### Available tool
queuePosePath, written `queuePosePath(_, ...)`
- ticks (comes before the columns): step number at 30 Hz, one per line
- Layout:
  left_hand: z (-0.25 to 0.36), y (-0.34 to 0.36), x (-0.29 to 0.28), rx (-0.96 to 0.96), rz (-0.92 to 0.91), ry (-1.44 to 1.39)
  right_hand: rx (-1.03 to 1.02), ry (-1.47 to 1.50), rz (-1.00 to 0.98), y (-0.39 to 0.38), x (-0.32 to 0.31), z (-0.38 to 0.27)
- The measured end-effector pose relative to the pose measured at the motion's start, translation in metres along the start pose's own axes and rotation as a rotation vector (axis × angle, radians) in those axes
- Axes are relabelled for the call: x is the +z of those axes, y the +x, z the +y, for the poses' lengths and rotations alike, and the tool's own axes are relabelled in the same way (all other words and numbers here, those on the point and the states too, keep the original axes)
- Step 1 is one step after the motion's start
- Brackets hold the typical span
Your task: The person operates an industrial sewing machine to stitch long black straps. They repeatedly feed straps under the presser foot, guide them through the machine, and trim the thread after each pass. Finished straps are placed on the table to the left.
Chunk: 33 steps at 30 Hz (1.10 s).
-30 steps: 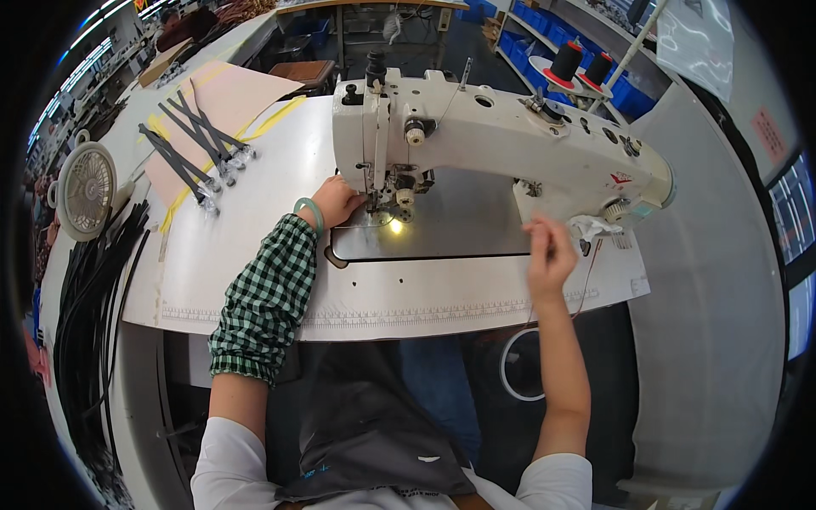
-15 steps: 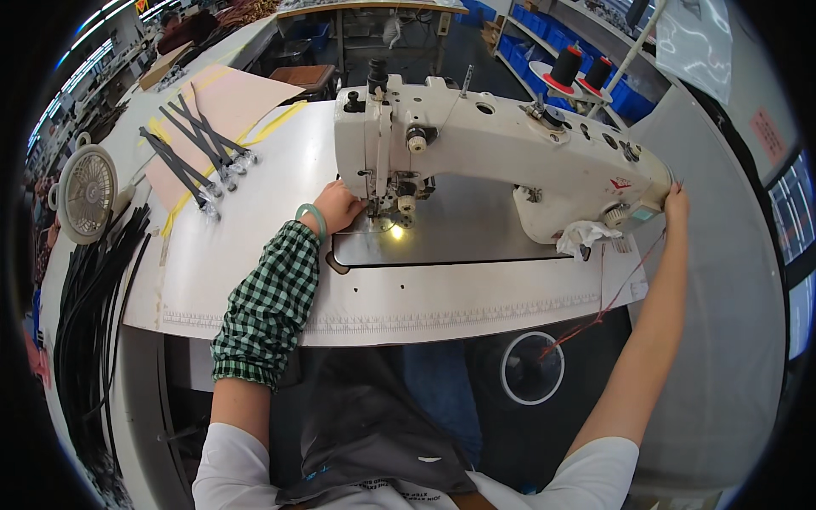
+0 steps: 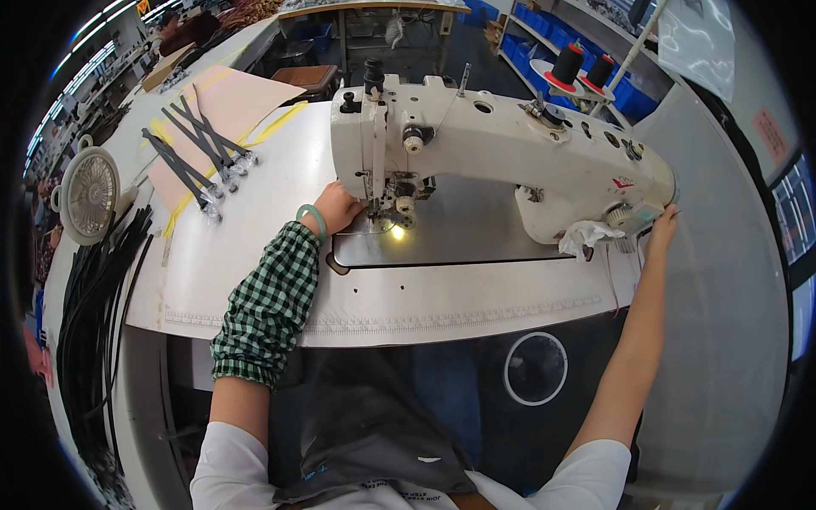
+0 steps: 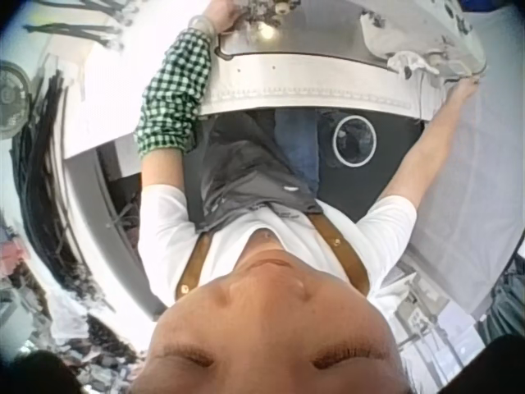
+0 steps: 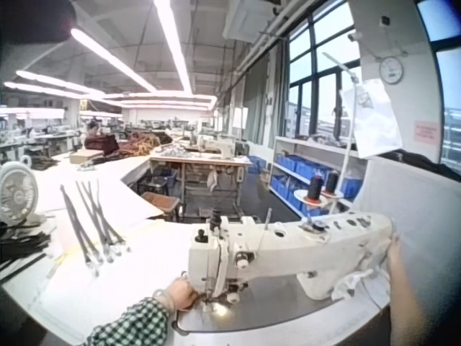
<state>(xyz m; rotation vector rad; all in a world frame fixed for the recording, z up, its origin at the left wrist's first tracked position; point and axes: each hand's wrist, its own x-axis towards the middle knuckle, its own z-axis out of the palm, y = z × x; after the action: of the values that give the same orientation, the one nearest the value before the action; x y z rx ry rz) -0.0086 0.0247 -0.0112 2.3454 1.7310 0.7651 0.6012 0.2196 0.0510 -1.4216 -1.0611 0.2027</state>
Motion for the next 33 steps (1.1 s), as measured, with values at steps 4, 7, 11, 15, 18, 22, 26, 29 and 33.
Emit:
queuePosePath(4,0.000,0.002,-0.001,-0.013,-0.027,0.019,-0.380,-0.310,0.073,0.017,-0.005,-0.039)
queuePosePath(7,-0.005,0.001,0.001,-0.004,-0.021,0.018,-0.259,-0.583,-0.135,0.028,-0.006,-0.069)
queuePosePath(11,-0.004,0.003,0.005,0.025,0.023,0.015,-0.092,-0.585,-0.222,0.037,-0.017,-0.073)
queuePosePath(15,0.000,0.002,0.000,-0.006,0.016,-0.003,0.035,-0.137,-0.202,0.011,-0.016,-0.037)
queuePosePath(18,0.004,0.005,-0.005,0.085,0.119,0.063,-0.029,0.006,-0.144,0.024,-0.020,-0.012)
queuePosePath(22,0.030,-0.017,-0.035,-0.067,0.074,0.222,0.021,-0.182,-0.194,0.012,-0.011,-0.017)
queuePosePath(26,0.041,-0.031,-0.015,-0.217,0.212,0.038,-0.065,-0.384,-0.205,0.031,-0.023,-0.012)
queuePosePath(29,0.042,-0.027,-0.006,-0.186,0.254,0.027,-0.089,-0.360,-0.198,0.041,-0.032,-0.004)
queuePosePath(33,0.045,-0.035,-0.014,-0.229,0.237,0.043,-0.009,-0.217,-0.186,0.010,-0.007,-0.017)
